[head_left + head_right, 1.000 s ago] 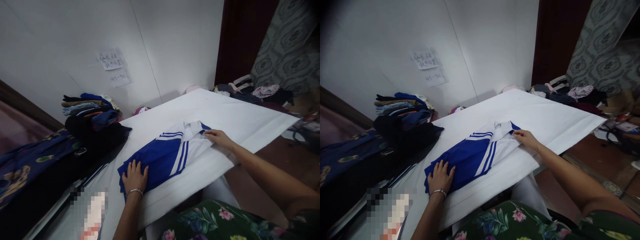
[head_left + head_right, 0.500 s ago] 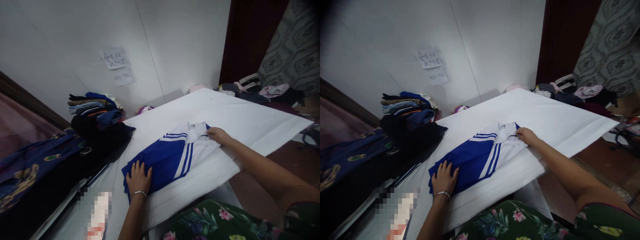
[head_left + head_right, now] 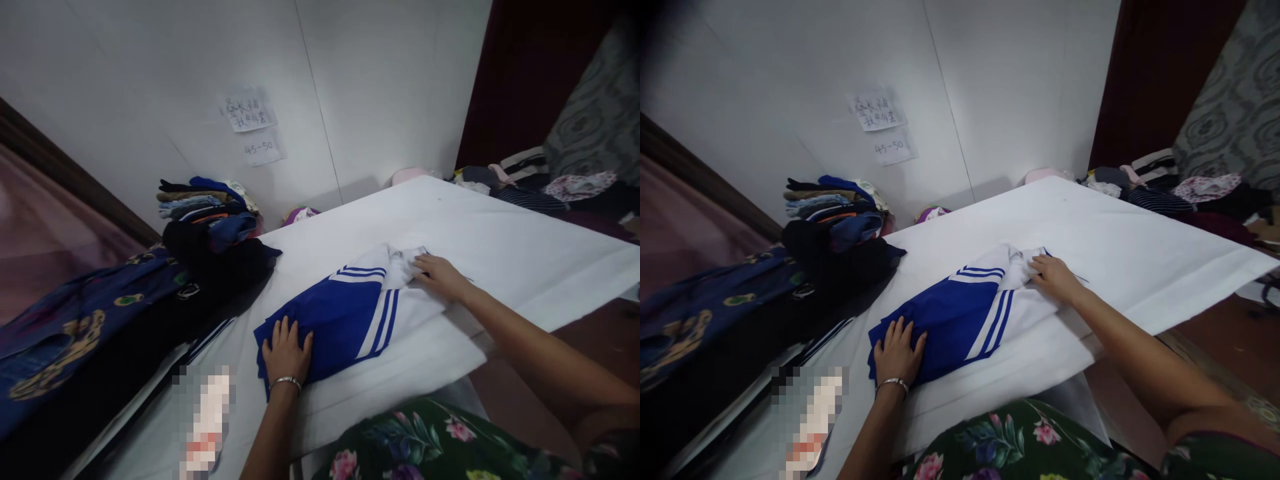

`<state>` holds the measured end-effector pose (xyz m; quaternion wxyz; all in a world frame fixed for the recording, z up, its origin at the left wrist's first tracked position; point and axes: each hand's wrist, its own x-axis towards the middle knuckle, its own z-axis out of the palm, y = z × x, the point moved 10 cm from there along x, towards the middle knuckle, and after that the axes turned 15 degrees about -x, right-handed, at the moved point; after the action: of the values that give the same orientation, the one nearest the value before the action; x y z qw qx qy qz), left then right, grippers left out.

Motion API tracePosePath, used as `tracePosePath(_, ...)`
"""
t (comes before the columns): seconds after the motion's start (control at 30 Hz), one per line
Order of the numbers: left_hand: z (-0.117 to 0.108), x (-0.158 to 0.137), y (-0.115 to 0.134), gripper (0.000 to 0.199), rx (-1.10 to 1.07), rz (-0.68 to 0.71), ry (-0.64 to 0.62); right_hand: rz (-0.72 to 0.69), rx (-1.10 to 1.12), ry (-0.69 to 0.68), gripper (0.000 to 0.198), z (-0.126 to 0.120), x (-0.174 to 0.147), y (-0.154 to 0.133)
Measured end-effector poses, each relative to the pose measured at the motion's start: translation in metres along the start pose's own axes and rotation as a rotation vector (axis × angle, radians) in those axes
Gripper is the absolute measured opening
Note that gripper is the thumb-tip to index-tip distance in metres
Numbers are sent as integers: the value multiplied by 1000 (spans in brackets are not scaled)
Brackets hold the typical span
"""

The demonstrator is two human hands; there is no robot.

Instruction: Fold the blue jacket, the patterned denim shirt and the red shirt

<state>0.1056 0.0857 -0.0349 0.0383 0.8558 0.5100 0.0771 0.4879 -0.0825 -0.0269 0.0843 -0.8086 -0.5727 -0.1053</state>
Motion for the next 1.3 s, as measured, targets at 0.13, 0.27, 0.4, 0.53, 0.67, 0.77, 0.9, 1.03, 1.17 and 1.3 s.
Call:
tracePosePath(0.13,1,0,-1,54,-21,-1,-3,107,50,-94,40,24,-10,2)
tracePosePath(0.27,1,0,0,54,-16,-6,-12,229,282,-58,39,26,-15,29)
tracePosePath(0.4,0,0,0,53,-5,-13,-18,397,256,6,37,14,-7,72)
tracePosePath(0.53,0,0,1,54,-18,4,-5,508,71,-126,49,21,12,94)
tracePosePath(0.67,-1,-2,2,53,-47,4,1,511,-75,-221,55,33,31,91)
tracePosePath(0.77,-2,-4,3,53,-65,3,4,458,-151,-243,45,41,37,85)
tracePosePath(0.9,-3,-5,4,53,-84,0,-8,481,-153,-199,41,45,30,93)
tracePosePath(1.03,-2,-5,4,53,-106,6,-12,519,-169,-240,43,47,25,103)
tracePosePath(1.17,0,-5,3,53,-119,4,-8,428,-176,-176,45,35,39,89)
tracePosePath(1.3,1,-4,2,53,-124,4,-2,185,-9,39,45,15,70,36)
